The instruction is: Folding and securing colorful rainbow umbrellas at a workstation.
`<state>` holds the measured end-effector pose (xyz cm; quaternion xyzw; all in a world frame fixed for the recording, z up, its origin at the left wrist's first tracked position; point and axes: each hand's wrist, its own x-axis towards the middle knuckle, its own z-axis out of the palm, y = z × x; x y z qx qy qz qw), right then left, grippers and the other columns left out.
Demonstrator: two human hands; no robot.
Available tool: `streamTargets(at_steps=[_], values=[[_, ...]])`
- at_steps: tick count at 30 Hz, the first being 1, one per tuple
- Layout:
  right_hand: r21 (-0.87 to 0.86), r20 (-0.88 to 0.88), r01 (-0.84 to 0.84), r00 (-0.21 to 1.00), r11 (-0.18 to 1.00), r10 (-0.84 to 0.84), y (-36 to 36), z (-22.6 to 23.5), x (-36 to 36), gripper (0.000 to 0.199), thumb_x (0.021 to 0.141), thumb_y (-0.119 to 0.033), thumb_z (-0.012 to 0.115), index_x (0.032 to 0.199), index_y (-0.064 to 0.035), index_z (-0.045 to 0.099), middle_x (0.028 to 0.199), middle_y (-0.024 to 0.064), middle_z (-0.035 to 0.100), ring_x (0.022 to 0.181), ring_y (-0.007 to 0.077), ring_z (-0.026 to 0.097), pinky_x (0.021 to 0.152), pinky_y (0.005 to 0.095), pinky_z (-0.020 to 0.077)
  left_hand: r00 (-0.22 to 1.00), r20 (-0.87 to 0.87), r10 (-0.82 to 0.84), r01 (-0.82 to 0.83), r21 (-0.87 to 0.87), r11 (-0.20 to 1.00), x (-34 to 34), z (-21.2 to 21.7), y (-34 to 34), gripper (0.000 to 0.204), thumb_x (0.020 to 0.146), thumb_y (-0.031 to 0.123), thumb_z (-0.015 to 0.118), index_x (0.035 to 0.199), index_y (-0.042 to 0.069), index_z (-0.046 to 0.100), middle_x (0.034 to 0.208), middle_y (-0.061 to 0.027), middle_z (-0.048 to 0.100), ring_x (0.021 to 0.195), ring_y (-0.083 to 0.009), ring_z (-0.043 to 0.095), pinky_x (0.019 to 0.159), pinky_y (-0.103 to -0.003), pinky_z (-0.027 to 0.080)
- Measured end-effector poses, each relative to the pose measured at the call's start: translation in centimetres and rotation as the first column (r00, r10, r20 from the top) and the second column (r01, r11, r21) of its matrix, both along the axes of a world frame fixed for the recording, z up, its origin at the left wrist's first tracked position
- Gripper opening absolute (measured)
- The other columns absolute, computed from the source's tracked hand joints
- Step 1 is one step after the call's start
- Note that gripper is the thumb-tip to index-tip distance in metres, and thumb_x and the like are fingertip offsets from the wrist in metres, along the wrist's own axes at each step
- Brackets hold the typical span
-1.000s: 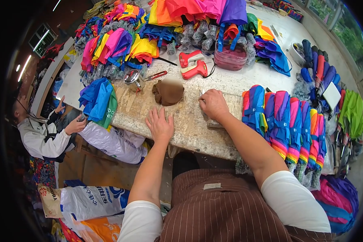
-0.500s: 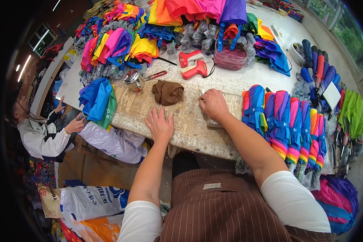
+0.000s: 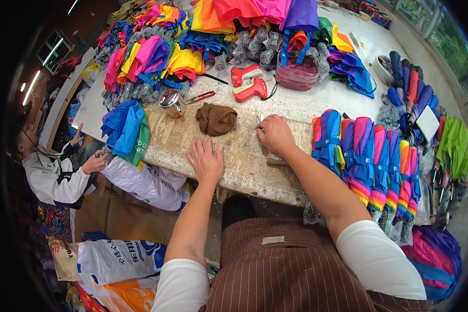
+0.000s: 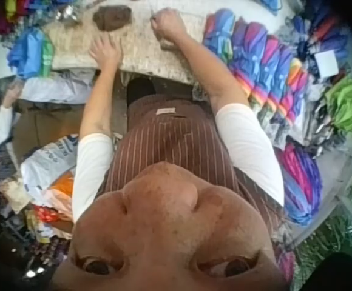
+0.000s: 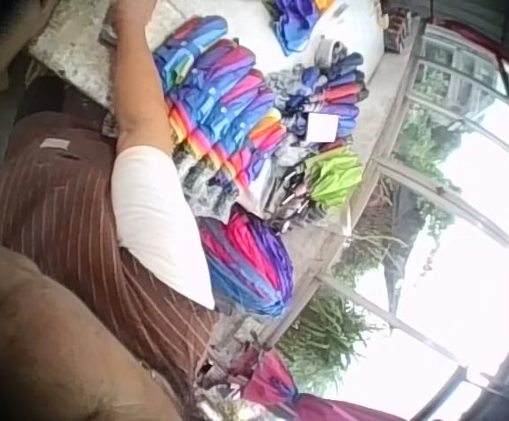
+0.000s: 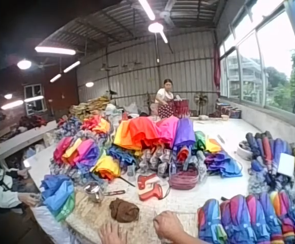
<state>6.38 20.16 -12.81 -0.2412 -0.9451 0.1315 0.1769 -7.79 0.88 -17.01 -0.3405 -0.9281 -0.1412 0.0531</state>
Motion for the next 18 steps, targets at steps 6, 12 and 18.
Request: streamTargets(at_steps=[6,12,18], values=[[0.002,-0.005,-0.002,1.0,1.0,0.002,-0.02,0.01,0.0,0.019,0.084,-0.022,0.058,0.088,-0.0103,0.072,0.094,0.0068,0.067,0.102,0.0256,0.056,0.093,0.0396,0.04,1.0,-0.002,0.001,-0.001,0.001,1.0,-0.04,-0.05,-0.01,0.052,0.092,0.039,0.05,0.137,0.013,0.046,0.149,-0.0154,0.033,0.14,-0.0327,0.025,0.115,-0.053,0.01],[0.009,-0.01,-0.002,1.0,1.0,0.002,-0.04,0.02,0.01,0.019,0.084,-0.022,0.058,0.087,-0.0103,0.072,0.093,0.0069,0.067,0.101,0.0256,0.057,0.092,0.0396,0.0402,1.0,-0.001,0.0,0.0,0.008,1.0,-0.03,-0.07,0.0,0.051,0.092,0.039,0.05,0.136,0.013,0.046,0.149,-0.0151,0.033,0.14,-0.0323,0.025,0.115,-0.053,0.01],[0.006,-0.023,-0.004,1.0,1.0,0.004,-0.01,-0.08,-0.03,0.018,0.084,-0.022,0.058,0.086,-0.0102,0.072,0.093,0.0071,0.067,0.101,0.0256,0.057,0.092,0.0396,0.0404,1.0,-0.013,-0.005,0.005,0.009,1.0,-0.08,-0.16,-0.03,0.051,0.092,0.038,0.051,0.137,0.013,0.045,0.148,-0.015,0.034,0.14,-0.0326,0.025,0.115,-0.053,0.011]])
